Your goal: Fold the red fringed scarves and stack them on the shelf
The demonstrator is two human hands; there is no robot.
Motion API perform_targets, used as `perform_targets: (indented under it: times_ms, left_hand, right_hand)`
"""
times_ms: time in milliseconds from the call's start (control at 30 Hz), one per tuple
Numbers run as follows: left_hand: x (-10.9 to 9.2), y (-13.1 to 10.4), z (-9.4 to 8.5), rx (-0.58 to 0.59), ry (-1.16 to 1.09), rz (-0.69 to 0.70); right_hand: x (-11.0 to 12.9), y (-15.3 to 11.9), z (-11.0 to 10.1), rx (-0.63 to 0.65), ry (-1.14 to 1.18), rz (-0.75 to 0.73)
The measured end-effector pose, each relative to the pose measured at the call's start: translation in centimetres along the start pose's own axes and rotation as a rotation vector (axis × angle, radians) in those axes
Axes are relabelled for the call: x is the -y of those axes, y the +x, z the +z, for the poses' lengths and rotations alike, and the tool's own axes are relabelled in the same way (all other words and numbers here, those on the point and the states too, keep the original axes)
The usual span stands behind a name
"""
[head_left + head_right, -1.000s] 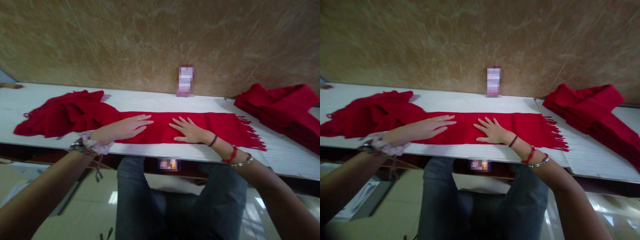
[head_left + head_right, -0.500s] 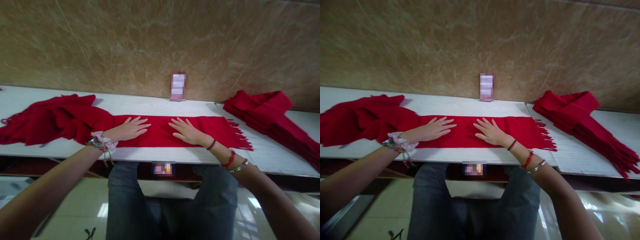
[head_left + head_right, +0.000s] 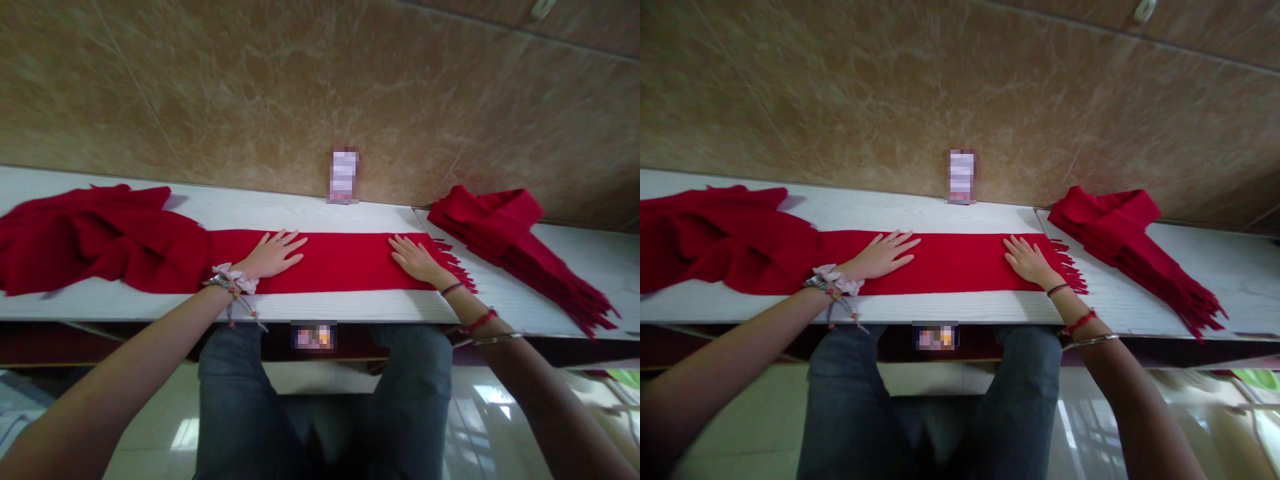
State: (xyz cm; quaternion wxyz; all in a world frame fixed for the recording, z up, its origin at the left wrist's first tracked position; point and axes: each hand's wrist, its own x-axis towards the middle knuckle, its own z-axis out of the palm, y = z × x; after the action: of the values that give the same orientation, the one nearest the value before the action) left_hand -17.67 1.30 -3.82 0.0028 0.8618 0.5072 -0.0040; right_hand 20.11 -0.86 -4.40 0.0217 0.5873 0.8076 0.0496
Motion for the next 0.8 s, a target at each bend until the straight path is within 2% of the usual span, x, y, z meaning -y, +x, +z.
perform_targets:
  times_ms: [100,167,267,367,433,500,600,800]
  left_hand:
    - [-0.3,0.0,-0.2,-0.010,-0.002,0.003]
    - [-0.4,0.0,-0.2,-0.011,-0.003,0.007]
    - [-0.5,0.1,-0.2,0.005,-0.003,-0.001]
    - [-0.6,0.1,-0.3,0.013,-0.008,-0.004]
    - [-0.6,0.1,-0.3,0.013,-0.017,-0.003]
    - [-0.6,0.1,-0.3,0.011,-0.028,-0.006]
    - [-0.6,0.1,-0.3,0.004,-0.040,-0.001]
    - [-0.4,0.1,-0.1,-0.002,-0.033,0.005]
  right_hand:
    - [-2.4,-0.8,0.1,0.035,0.010,0.122]
    - [-2.2,-0.8,-0.2,0.040,0.000,0.162]
    - [0.7,0.3,-1.2,-0.039,0.032,0.160]
    - [5.4,2.1,-2.2,-0.082,0.111,0.005]
    - [8.0,3.4,-2.4,-0.063,0.122,-0.096]
    - [9.2,4.4,-2.2,-0.007,0.118,-0.141]
    - [8.1,5.1,-1.6,0.058,0.099,-0.130]
    - [1.7,3.9,-0.5,0.058,0.059,-0.007]
